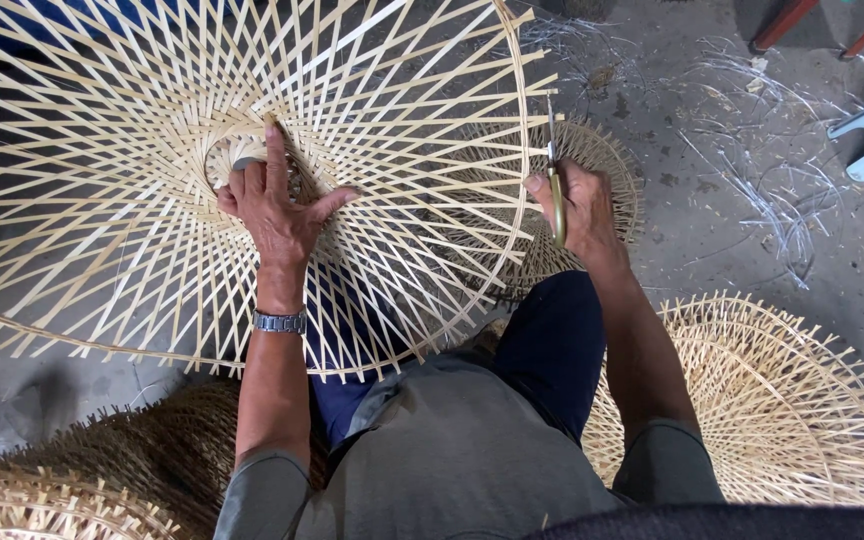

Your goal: The person uses shears to trim the protruding bamboo strips along the rim of a woven basket. The basket is held steady with one hand while the other hand cuts the excess material around the edge.

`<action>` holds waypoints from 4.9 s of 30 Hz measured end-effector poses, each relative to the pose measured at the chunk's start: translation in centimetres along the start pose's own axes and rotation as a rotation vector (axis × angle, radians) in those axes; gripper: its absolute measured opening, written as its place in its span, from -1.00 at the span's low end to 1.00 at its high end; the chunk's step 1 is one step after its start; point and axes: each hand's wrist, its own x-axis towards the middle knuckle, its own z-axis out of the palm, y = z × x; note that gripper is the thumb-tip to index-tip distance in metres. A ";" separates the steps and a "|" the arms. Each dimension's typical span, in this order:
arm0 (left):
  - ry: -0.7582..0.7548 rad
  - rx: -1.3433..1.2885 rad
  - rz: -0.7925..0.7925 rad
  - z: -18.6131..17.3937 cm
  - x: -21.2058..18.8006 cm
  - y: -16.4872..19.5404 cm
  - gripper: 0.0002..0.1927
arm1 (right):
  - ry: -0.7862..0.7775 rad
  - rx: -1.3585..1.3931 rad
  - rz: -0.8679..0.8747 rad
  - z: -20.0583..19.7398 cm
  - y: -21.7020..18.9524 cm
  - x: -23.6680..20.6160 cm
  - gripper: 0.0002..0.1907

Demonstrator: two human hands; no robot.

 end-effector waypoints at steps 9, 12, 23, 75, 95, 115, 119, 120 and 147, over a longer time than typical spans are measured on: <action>-0.058 0.009 0.048 -0.3 0.4 -0.2 0.29 | 0.010 -0.035 -0.017 0.5 0.3 -1.8 -0.45; -0.059 -0.010 0.050 -0.3 0.3 -0.2 0.29 | 0.001 0.023 0.058 0.6 0.3 -2.0 -0.44; -0.023 -0.011 0.019 -0.1 -0.5 -0.4 0.27 | -0.025 0.069 0.058 -0.3 -0.1 -0.6 -0.38; -0.064 -0.055 0.123 0.8 3.2 0.8 0.31 | -0.045 -0.091 0.256 -2.3 0.8 -0.6 -0.29; -0.103 -0.071 0.148 0.3 3.5 0.6 0.33 | 0.094 0.108 0.157 -1.5 -0.2 0.2 -0.59; -0.041 0.037 0.227 -2.6 4.0 0.7 0.22 | -0.240 -0.455 0.576 -5.8 -4.0 2.9 -0.34; -0.008 0.062 0.233 -2.8 4.3 0.6 0.20 | -0.035 -0.418 0.524 -6.8 -4.0 2.5 -0.33; -0.012 0.058 0.229 -2.9 4.4 0.7 0.19 | 0.040 -0.378 0.507 -7.1 -4.3 2.4 -0.34; 0.000 0.139 0.256 -3.9 4.1 1.4 0.13 | -0.194 -0.558 0.363 -4.0 -5.8 3.5 -0.56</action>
